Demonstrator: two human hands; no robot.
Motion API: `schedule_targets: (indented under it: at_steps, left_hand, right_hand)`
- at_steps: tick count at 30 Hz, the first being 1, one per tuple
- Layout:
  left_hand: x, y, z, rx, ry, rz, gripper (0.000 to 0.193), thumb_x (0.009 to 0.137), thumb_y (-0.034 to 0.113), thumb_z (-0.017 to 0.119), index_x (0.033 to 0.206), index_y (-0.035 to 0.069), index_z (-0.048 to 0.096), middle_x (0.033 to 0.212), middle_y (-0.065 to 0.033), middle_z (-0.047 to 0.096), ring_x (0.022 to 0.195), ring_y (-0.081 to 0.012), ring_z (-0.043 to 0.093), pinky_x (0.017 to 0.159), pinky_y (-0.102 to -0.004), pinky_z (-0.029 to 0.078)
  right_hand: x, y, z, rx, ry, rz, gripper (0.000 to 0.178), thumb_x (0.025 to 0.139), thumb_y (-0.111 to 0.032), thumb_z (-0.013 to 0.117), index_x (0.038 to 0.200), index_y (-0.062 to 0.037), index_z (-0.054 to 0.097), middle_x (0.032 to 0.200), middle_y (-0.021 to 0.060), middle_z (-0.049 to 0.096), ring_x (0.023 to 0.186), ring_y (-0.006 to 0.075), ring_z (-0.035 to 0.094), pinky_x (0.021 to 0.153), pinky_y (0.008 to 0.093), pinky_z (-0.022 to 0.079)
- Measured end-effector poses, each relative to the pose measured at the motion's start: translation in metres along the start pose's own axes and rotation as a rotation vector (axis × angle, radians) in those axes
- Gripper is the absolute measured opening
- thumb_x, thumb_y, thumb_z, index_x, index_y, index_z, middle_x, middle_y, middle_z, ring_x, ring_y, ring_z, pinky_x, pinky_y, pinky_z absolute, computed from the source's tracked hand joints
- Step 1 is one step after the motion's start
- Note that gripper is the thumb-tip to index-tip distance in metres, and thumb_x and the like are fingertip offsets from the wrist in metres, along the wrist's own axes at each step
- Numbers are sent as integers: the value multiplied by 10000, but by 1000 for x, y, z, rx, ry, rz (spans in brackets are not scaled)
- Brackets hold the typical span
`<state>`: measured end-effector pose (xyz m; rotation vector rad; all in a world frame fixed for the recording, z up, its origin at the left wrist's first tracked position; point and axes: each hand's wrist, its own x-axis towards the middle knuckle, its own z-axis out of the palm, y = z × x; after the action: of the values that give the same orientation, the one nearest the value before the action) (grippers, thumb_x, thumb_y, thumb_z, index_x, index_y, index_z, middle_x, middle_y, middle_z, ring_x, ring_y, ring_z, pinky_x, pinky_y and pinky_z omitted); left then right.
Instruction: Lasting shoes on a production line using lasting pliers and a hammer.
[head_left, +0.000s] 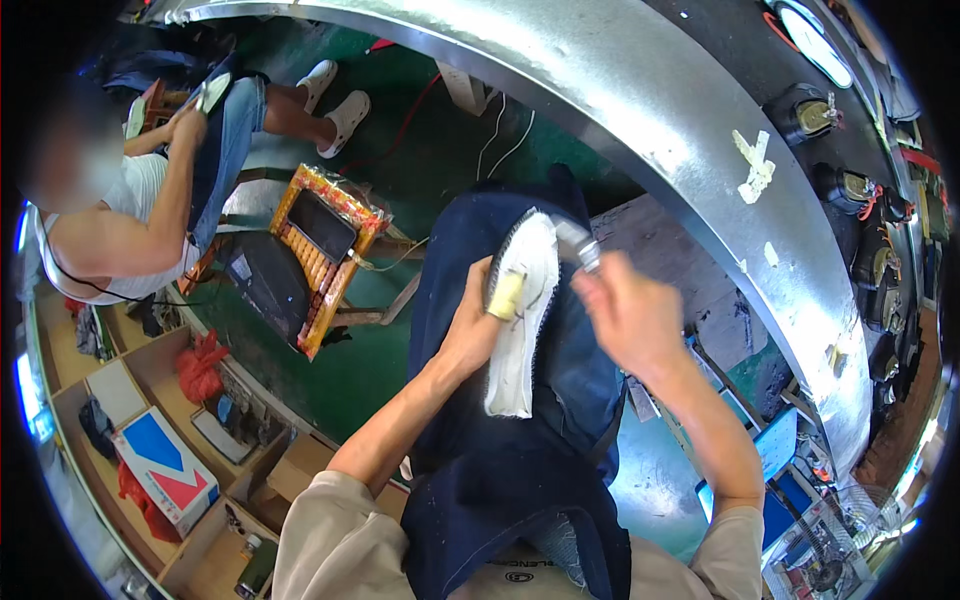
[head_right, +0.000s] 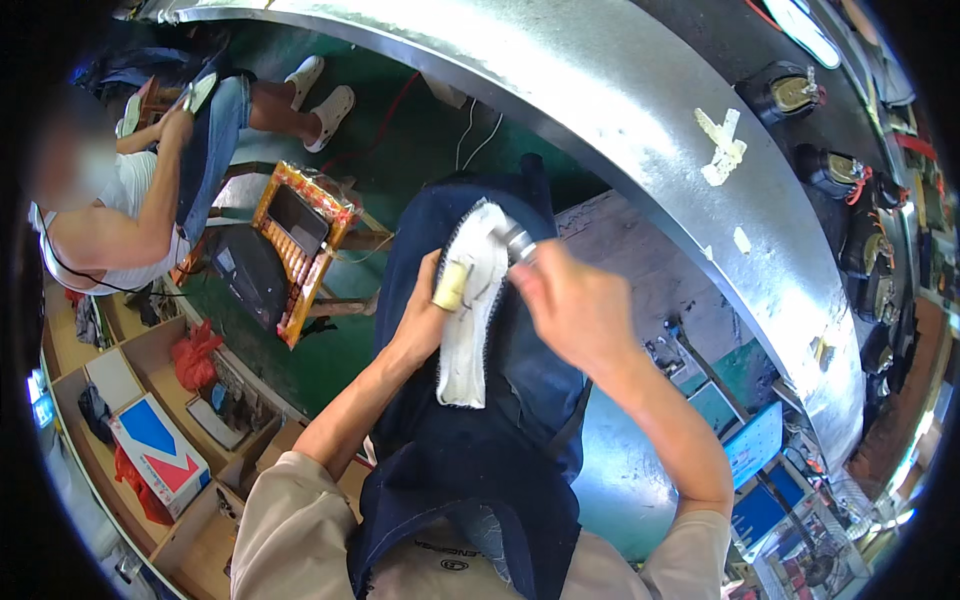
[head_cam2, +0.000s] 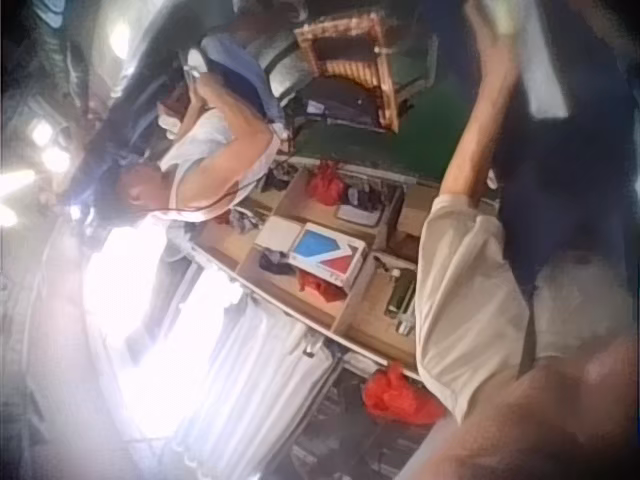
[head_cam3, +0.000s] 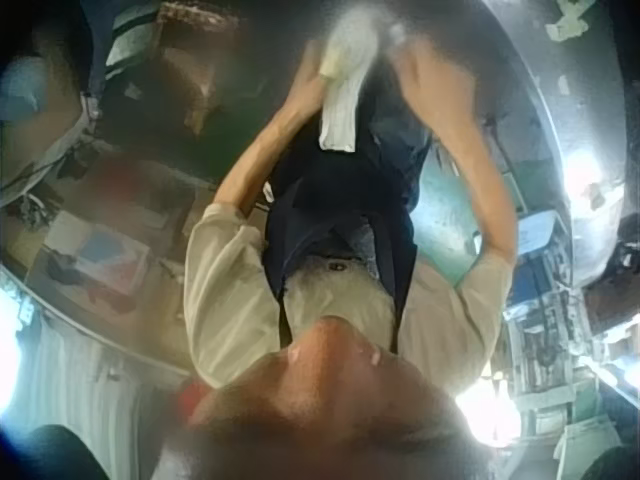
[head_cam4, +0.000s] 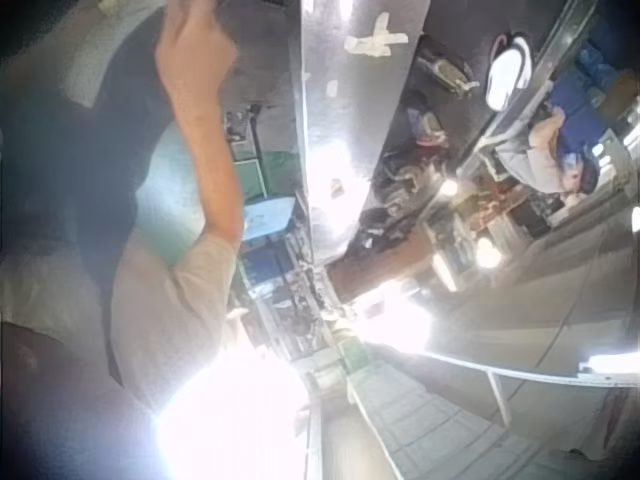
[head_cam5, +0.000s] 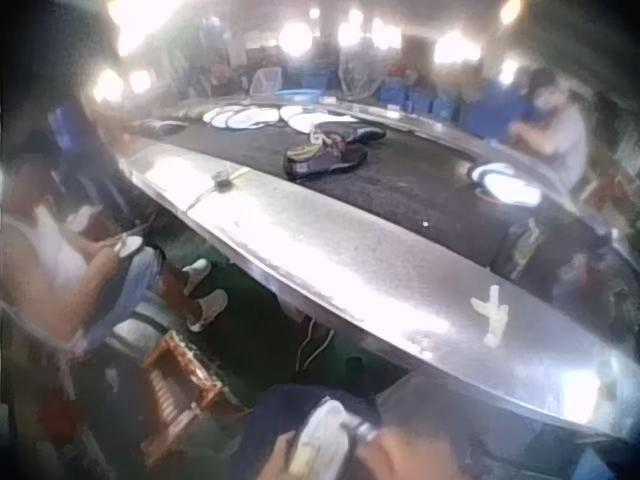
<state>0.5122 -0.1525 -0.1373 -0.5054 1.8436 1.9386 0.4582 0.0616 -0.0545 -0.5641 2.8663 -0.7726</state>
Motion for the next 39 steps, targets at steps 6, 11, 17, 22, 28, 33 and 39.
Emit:
schedule_targets:
  at_steps: [6, 11, 17, 22, 28, 33, 39]
  left_hand:
    - [7, 20, -27, -783, -75, 46, 585, 1073, 502, 485, 1473, 76, 516, 1403, -97, 615, 1255, -244, 616, 1082, -430, 501]
    - [24, 25, -24, -452, 7, 47, 428, 1055, 286, 611, 1405, 45, 562, 1203, -65, 695, 1024, -172, 714, 865, -337, 618]
    - [31, 39, -19, -290, 30, 9, 418, 961, 237, 771, 1283, 22, 615, 1123, -59, 701, 957, -117, 675, 823, -293, 575]
    - [53, 17, -41, -122, 157, -99, 509, 928, 319, 804, 1264, -15, 618, 1072, -103, 716, 907, -161, 701, 789, -319, 585]
    - [56, 14, -29, -74, 106, -64, 501, 927, 344, 805, 1237, -11, 635, 1039, -82, 709, 869, -143, 692, 763, -304, 578]
    - [56, 11, -30, 328, 230, 217, 646, 868, 404, 844, 1322, 10, 609, 1216, -135, 671, 1075, -217, 675, 897, -357, 564]
    - [43, 43, -29, 966, 242, 725, 415, 840, 298, 805, 1219, 144, 732, 1383, -74, 639, 1304, -323, 588, 1079, -432, 482]
  right_hand:
    - [39, 32, -67, -445, 385, -5, 249, 984, -243, 683, 1164, -77, 638, 1054, 154, 671, 911, 362, 681, 753, 451, 536]
    - [15, 8, -23, 19, 177, -154, 237, 943, -202, 739, 1120, -78, 641, 1090, 119, 655, 967, 304, 665, 801, 392, 530]
    - [-66, -43, 47, 739, -347, 440, 309, 1031, -325, 624, 975, -23, 594, 760, 134, 702, 681, 372, 674, 657, 416, 515]
    - [-102, -49, 31, 651, -613, -97, 321, 1019, -295, 636, 779, -81, 642, 716, 152, 649, 641, 376, 647, 593, 441, 501]
    - [-49, -35, 34, 666, -185, 329, 337, 964, -346, 739, 1012, -34, 621, 773, 58, 680, 699, 203, 671, 645, 340, 514]
    - [-38, -14, 61, 942, -661, 550, 373, 976, -362, 750, 957, -27, 588, 672, 26, 618, 586, 87, 548, 568, 261, 421]
    - [-27, -6, 48, 1054, -316, 465, 324, 965, -311, 769, 1018, -35, 606, 868, 55, 692, 812, 116, 663, 733, 276, 507]
